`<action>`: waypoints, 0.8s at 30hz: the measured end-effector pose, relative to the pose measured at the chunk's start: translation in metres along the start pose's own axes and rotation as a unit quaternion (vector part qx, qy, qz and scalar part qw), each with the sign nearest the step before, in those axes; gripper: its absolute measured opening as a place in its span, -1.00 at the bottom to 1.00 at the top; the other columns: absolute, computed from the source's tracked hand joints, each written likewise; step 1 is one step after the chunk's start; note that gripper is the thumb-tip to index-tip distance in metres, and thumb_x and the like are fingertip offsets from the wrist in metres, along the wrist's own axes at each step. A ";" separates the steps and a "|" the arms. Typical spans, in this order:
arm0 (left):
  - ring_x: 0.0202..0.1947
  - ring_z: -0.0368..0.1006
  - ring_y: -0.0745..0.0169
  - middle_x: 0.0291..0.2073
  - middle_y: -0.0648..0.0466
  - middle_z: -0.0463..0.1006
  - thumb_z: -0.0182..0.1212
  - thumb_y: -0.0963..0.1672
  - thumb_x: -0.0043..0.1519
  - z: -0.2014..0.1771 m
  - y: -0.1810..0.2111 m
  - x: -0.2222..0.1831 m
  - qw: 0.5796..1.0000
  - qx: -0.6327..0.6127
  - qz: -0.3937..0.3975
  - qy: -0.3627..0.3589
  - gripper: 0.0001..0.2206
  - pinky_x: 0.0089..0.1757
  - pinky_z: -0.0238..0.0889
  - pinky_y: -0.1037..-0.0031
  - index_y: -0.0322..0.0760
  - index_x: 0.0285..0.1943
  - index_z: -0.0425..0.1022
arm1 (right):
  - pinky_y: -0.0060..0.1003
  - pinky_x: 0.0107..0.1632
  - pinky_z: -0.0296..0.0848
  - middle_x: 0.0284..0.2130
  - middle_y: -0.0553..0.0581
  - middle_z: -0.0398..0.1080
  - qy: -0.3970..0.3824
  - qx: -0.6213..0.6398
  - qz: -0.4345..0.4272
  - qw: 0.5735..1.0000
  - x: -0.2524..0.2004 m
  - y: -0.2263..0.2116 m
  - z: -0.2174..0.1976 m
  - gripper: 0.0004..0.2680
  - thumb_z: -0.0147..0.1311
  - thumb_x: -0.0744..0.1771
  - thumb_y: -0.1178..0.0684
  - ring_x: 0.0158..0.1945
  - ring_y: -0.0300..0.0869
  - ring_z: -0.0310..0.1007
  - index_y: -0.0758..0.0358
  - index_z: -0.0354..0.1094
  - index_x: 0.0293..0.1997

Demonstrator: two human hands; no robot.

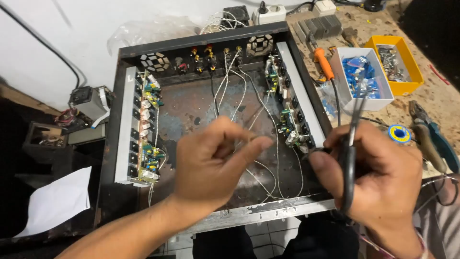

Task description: The person is repairing an electronic amplifier by stripping wire ends, twisting the strands, and soldering them onto the circuit board.

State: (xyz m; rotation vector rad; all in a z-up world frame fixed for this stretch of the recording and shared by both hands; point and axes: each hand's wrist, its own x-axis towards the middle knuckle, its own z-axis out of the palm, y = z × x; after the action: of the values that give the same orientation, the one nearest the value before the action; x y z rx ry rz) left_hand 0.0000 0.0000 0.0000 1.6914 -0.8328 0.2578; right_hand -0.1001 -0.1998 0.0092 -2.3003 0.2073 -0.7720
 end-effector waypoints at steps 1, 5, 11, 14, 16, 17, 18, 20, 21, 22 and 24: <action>-0.69 0.00 0.54 -0.67 0.32 0.25 0.21 -0.02 0.32 0.000 0.004 0.003 1.000 0.002 0.000 -0.002 -0.82 -0.55 -0.16 0.67 -0.09 -0.30 0.54 | -0.48 -0.43 0.15 -0.69 -0.06 0.29 0.001 0.002 0.001 1.000 0.000 -0.001 0.001 -0.87 0.32 0.24 0.03 -0.61 -0.35 0.14 0.15 0.43 -0.30; -0.59 0.12 0.45 -0.57 0.22 0.27 0.06 -0.05 0.34 -0.001 0.013 0.006 0.999 -0.050 -0.001 -0.015 -0.82 -0.47 0.00 0.55 -0.23 -0.17 0.41 | -0.43 -0.55 0.24 -0.74 -0.11 0.34 -0.101 -0.025 0.005 0.995 -0.001 -0.009 0.002 -0.79 0.40 0.13 -0.09 -0.69 -0.36 0.22 0.05 0.46 -0.34; -0.56 0.25 0.43 -0.46 0.17 0.46 -0.05 -0.14 0.41 0.000 0.020 0.001 1.000 -0.012 0.014 -0.021 -0.82 -0.45 0.15 0.56 -0.28 -0.11 0.48 | -0.29 -0.54 0.34 -0.72 -0.10 0.43 -0.161 -0.056 -0.057 0.984 0.001 -0.016 0.012 -0.64 0.41 0.11 -0.25 -0.70 -0.26 0.37 0.01 0.45 -0.18; -0.57 0.26 0.45 -0.46 0.18 0.48 0.01 -0.15 0.38 0.001 0.021 -0.001 1.000 0.010 0.003 -0.022 -0.85 -0.47 0.13 0.58 -0.27 -0.14 0.50 | -0.24 -0.53 0.28 -0.70 -0.06 0.38 -0.153 -0.056 -0.085 0.983 0.003 -0.021 0.015 -0.67 0.37 0.14 -0.25 -0.69 -0.20 0.36 0.04 0.44 -0.21; -0.57 0.27 0.45 -0.46 0.19 0.49 0.01 -0.15 0.36 0.002 0.019 -0.002 1.000 0.023 0.004 -0.021 -0.86 -0.47 0.14 0.57 -0.26 -0.13 0.50 | -0.25 -0.55 0.24 -0.69 -0.06 0.35 -0.140 -0.046 -0.103 0.984 0.002 -0.021 0.017 -0.69 0.37 0.16 -0.23 -0.69 -0.21 0.32 0.07 0.41 -0.24; -0.59 0.26 0.45 -0.48 0.18 0.47 0.04 -0.17 0.35 0.002 0.019 -0.002 1.000 0.018 0.004 -0.024 -0.88 -0.49 0.14 0.58 -0.27 -0.14 0.49 | -0.23 -0.56 0.24 -0.72 -0.03 0.33 -0.130 -0.056 -0.103 0.985 0.001 -0.019 0.019 -0.70 0.37 0.16 -0.21 -0.70 -0.17 0.31 0.07 0.41 -0.22; -0.60 0.25 0.46 -0.51 0.17 0.46 0.07 -0.18 0.34 0.002 0.019 -0.002 1.000 0.014 0.005 -0.028 -0.91 -0.51 0.14 0.58 -0.28 -0.15 0.49 | -0.22 -0.56 0.23 -0.74 0.00 0.32 -0.120 -0.065 -0.103 0.985 0.001 -0.018 0.020 -0.70 0.38 0.16 -0.18 -0.72 -0.13 0.29 0.07 0.40 -0.20; -0.60 0.17 0.45 -0.54 0.19 0.36 0.08 -0.20 0.32 0.004 0.021 -0.002 1.000 0.012 0.004 -0.021 -0.92 -0.50 0.08 0.57 -0.26 -0.25 0.43 | -0.20 -0.55 0.24 -0.74 -0.01 0.32 -0.120 -0.076 -0.107 0.984 0.000 -0.014 0.021 -0.71 0.34 0.17 -0.19 -0.70 -0.13 0.30 0.06 0.41 -0.20; -0.59 0.10 0.44 -0.57 0.21 0.27 0.09 -0.22 0.31 0.004 0.021 -0.002 1.000 0.010 0.004 -0.017 -0.86 -0.49 0.02 0.56 -0.24 -0.35 0.37 | -0.19 -0.53 0.25 -0.73 -0.02 0.32 -0.118 -0.087 -0.110 0.983 -0.001 -0.012 0.022 -0.73 0.31 0.19 -0.19 -0.69 -0.12 0.31 0.04 0.42 -0.20; -0.59 0.10 0.44 -0.57 0.21 0.27 0.09 -0.22 0.31 0.003 0.022 -0.002 1.000 0.011 0.004 -0.015 -0.86 -0.49 0.02 0.56 -0.24 -0.35 0.37 | -0.19 -0.53 0.25 -0.73 -0.02 0.32 -0.118 -0.087 -0.112 0.983 -0.001 -0.012 0.023 -0.73 0.31 0.19 -0.19 -0.69 -0.12 0.31 0.04 0.42 -0.20; -0.57 0.08 0.42 -0.55 0.21 0.24 0.06 -0.18 0.31 0.002 0.024 -0.001 0.999 0.007 0.029 -0.014 -0.86 -0.47 0.01 0.55 -0.22 -0.34 0.32 | -0.25 -0.55 0.23 -0.77 -0.04 0.25 -0.110 -0.072 -0.110 0.985 -0.003 -0.012 0.024 -0.77 0.32 0.18 -0.14 -0.72 -0.17 0.21 0.05 0.40 -0.27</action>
State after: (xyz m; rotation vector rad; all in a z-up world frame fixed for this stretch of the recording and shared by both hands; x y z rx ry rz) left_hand -0.0166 -0.0027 0.0170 1.6882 -0.9035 0.2805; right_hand -0.0888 -0.1762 0.0014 -2.5536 -0.0962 -0.6185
